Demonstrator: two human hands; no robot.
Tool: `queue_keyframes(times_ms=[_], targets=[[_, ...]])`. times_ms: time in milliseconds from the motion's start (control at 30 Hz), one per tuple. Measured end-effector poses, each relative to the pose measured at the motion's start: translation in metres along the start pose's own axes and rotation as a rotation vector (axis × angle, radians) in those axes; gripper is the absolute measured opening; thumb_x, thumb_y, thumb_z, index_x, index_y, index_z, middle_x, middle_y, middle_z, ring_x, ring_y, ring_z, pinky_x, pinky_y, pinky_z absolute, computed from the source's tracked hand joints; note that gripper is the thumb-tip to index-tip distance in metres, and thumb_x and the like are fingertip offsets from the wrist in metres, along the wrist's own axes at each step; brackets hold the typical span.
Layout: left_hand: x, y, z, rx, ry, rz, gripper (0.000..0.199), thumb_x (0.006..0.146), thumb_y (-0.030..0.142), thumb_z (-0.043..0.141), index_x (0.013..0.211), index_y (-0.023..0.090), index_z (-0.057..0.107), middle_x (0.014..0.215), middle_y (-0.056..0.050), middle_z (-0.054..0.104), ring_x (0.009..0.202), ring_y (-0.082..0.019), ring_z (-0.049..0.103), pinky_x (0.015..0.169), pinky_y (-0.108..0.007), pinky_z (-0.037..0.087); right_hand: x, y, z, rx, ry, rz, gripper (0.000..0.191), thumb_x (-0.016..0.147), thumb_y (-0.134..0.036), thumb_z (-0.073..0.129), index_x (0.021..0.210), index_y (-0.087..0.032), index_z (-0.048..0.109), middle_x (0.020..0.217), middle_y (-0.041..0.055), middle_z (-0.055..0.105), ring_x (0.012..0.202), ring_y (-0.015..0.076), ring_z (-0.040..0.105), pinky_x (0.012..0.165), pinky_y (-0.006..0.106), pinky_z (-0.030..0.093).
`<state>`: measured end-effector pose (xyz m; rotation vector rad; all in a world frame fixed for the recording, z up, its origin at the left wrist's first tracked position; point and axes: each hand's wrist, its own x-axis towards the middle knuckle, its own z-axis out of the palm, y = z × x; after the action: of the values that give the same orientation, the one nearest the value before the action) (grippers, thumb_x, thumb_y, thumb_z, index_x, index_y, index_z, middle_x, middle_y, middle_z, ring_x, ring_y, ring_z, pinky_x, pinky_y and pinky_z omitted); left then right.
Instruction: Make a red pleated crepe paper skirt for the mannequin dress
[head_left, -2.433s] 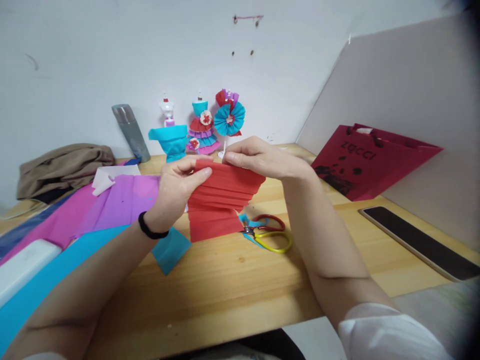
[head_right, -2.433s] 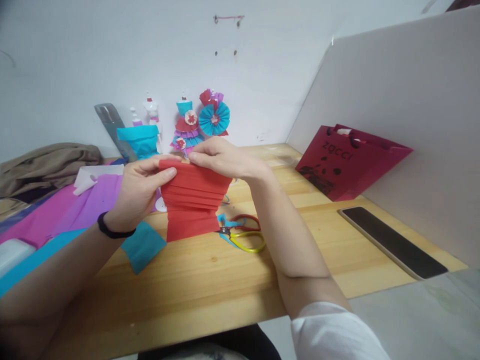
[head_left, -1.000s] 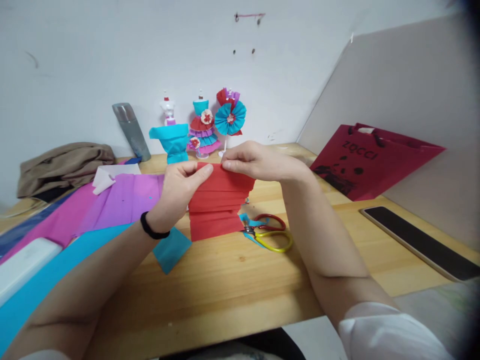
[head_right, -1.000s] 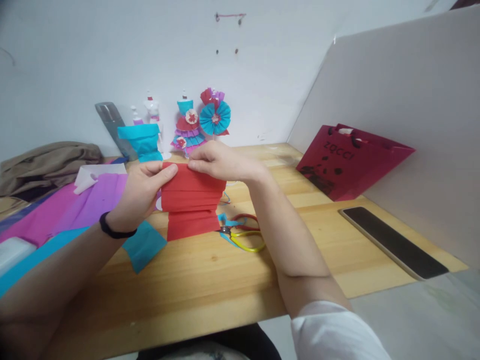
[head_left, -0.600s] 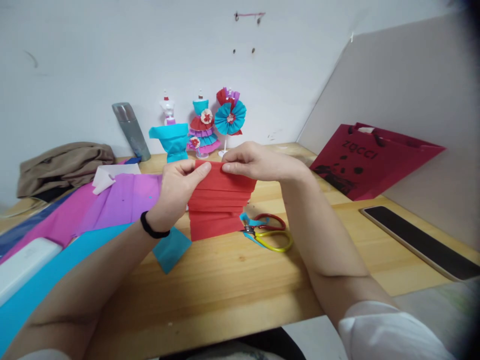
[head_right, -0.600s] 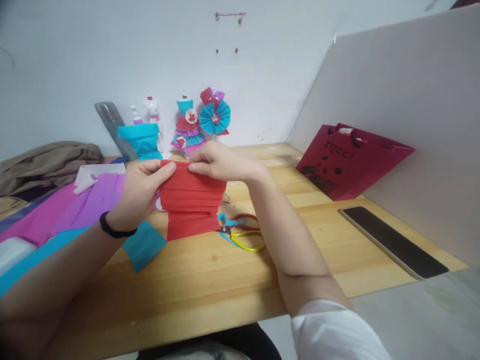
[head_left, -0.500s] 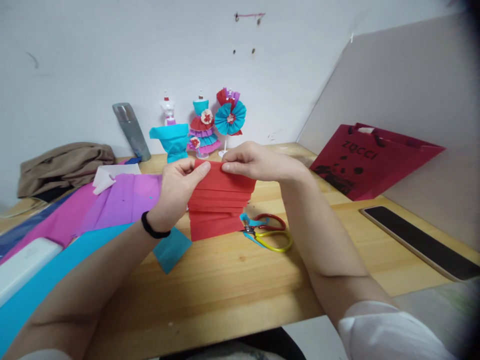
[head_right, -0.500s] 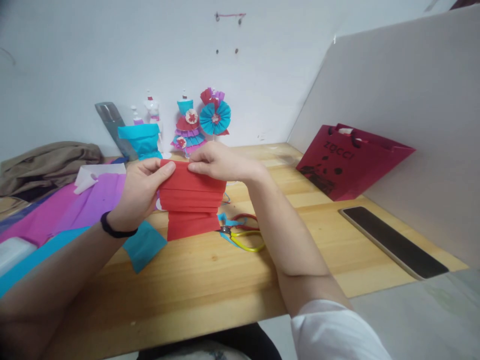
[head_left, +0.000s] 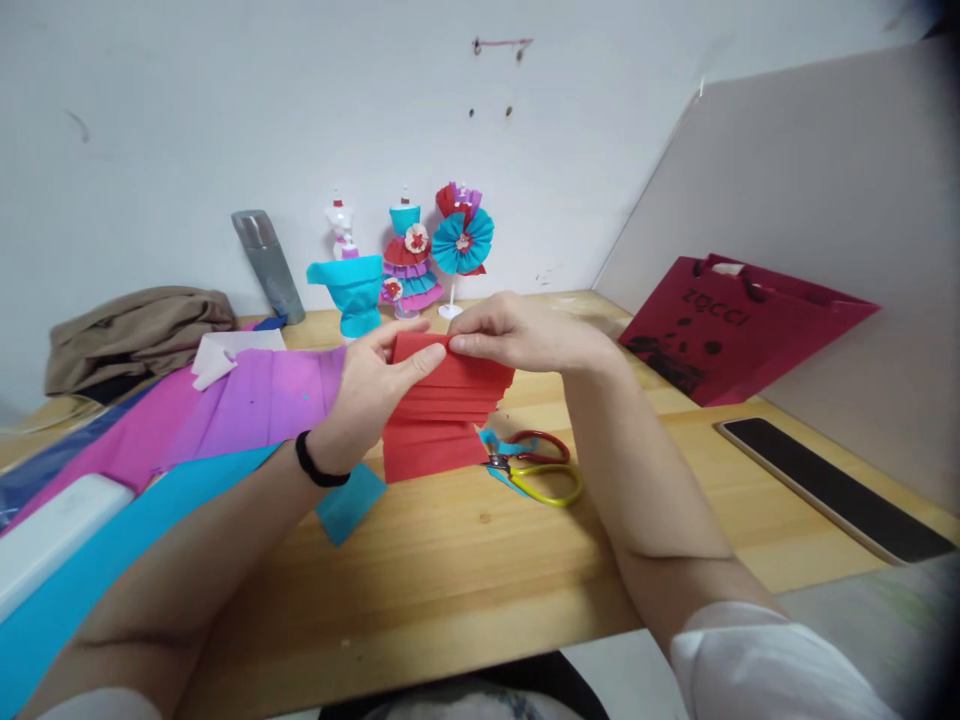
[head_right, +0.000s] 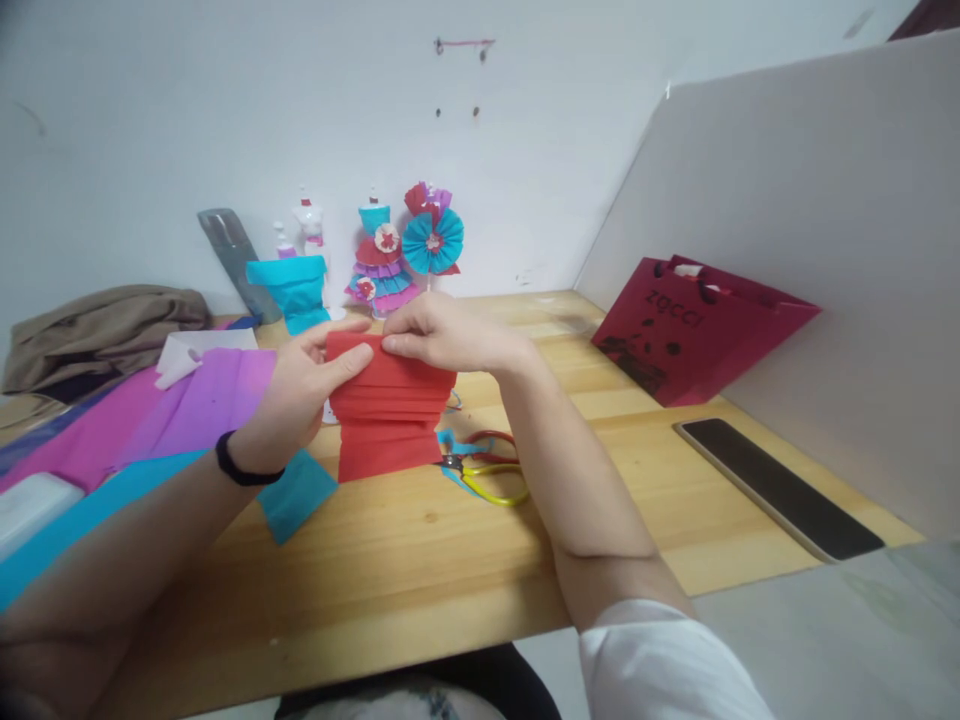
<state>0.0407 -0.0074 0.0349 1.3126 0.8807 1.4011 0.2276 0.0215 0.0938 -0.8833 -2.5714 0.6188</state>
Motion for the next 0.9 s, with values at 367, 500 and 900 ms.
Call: queue_keyframes(times_ms=[367, 500, 900], targets=[[0.0, 0.003, -0.004, 0.006, -0.007, -0.097, 0.023, 0.065, 0.035, 0.083, 0.074, 0.016, 0.076, 0.071, -0.003, 0.076, 0.06, -0.015, 0.065, 0.059, -0.028, 0.053, -0.004, -0.003, -0.007, -0.076, -0.065, 0.047, 0.031, 0.094, -0.019, 0.046, 0.064, -0.019, 0.042, 0.058, -0.0048, 0.035, 0.058, 0.0096, 0.033, 0.057, 0.027, 0.026], [0.001, 0.01, -0.006, 0.032, 0.019, -0.125, 0.024, 0.066, 0.038, 0.082, 0.071, 0.016, 0.074, 0.067, -0.004, 0.073, 0.057, -0.016, 0.064, 0.053, -0.027, 0.05, -0.008, 0.0, -0.013, -0.059, -0.057, 0.066, 0.031, 0.095, -0.024, 0.046, 0.065, -0.018, 0.046, 0.06, -0.0034, 0.04, 0.06, 0.0102, 0.037, 0.059, 0.027, 0.029], [0.037, 0.076, -0.107, 1.013, -0.346, -0.079, 0.013, 0.066, 0.033, 0.079, 0.063, 0.021, 0.076, 0.059, 0.0, 0.067, 0.055, -0.015, 0.057, 0.051, -0.023, 0.037, -0.028, 0.001, -0.029, -0.069, -0.211, 0.109, 0.031, 0.092, -0.028, 0.048, 0.063, -0.018, 0.048, 0.059, -0.002, 0.046, 0.056, 0.0104, 0.039, 0.057, 0.027, 0.031]])
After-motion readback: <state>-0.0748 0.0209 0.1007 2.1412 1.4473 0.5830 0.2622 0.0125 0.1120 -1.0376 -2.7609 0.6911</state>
